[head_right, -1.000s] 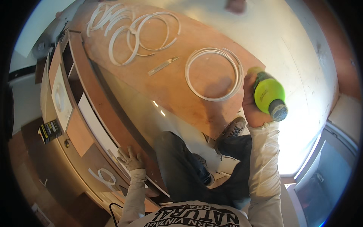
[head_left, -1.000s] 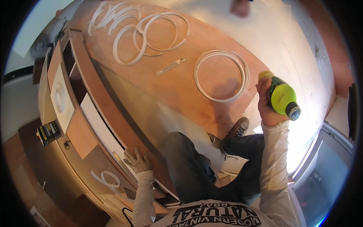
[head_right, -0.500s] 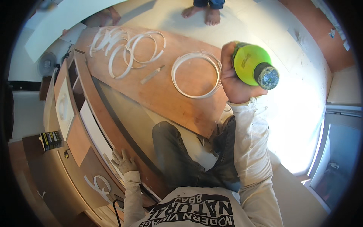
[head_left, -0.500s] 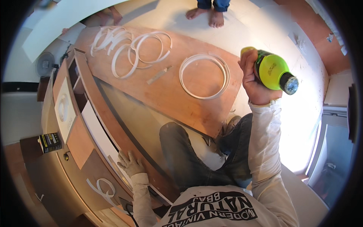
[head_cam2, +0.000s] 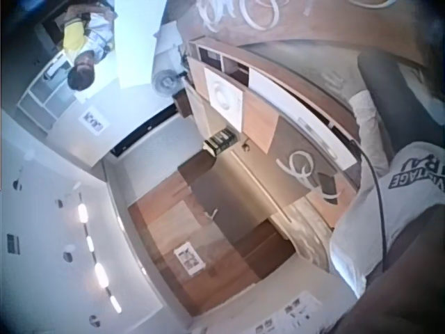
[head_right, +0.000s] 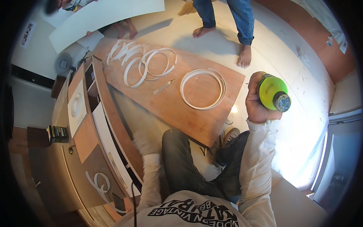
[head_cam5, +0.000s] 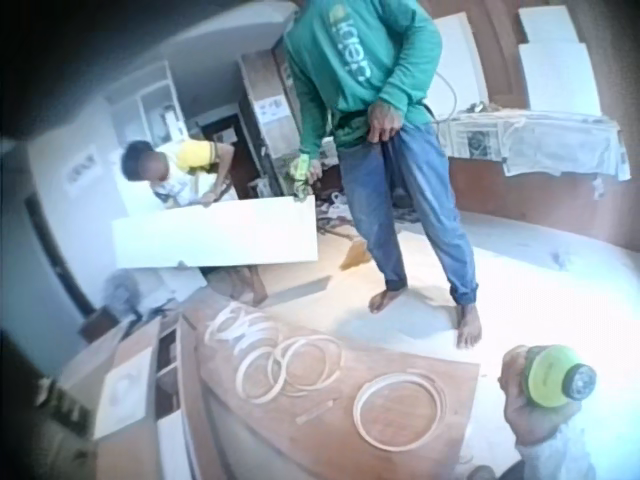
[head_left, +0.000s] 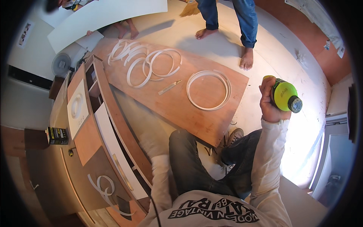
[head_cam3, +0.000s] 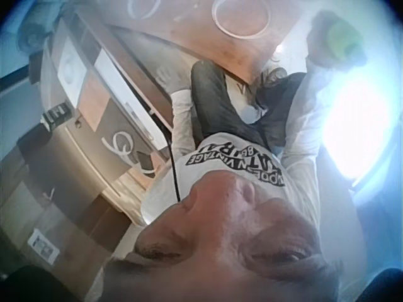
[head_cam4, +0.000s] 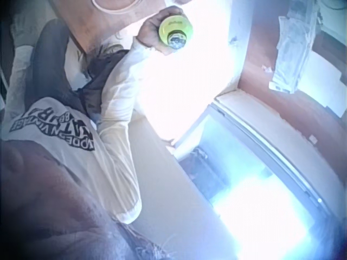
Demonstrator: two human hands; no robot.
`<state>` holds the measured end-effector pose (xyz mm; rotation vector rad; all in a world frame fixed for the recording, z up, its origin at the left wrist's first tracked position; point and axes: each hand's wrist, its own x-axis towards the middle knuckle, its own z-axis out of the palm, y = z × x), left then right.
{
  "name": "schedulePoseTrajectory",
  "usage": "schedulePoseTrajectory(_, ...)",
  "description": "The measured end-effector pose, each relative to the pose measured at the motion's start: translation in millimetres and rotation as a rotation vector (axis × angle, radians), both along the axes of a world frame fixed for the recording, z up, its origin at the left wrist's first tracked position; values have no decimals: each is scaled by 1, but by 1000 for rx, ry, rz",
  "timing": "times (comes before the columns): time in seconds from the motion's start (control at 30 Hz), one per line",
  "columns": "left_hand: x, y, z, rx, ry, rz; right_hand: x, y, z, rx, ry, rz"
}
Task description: The person sits on the floor and applies glue from a green bottle to a long white strip of material. They then press the strip onto a wooden board. Another person is visible in the background working on similar materials.
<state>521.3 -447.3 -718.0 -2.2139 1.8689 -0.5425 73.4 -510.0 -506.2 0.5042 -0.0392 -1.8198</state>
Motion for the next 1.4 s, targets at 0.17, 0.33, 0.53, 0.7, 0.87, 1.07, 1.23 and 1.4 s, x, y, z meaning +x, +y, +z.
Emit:
schedulePoseTrajectory(0.17,-166,-75,-30,516,524,-498,-26,9,-6,97,125,-106)
schedulePoseTrajectory(0.33,-219,-114,-102,181,285,-682,-23,12,-6,90,152,-131)
schedulePoseTrajectory(0.53,-231,-125,-97,361,322,-734,-20,23,5,-44,171,-132)
schedulePoseTrajectory(0.7,-249,-131,-18,513,609,-688,-36,28,-10,37,229,-251)
schedulePoseTrajectory(0.87,-245,-166,47,177,792,-719,-31,26,1,3,193,-182)
schedulePoseTrajectory(1.07,-223,-218,111,301,1288,-508,-30,28,-5,48,264,-251)
schedulePoseTrajectory(1.23,-223,-192,123,-80,932,-796,-31,27,-5,-16,282,-265)
schedulePoseTrajectory(1.4,-218,-166,15,219,455,-873,-19,20,-4,53,271,-248)
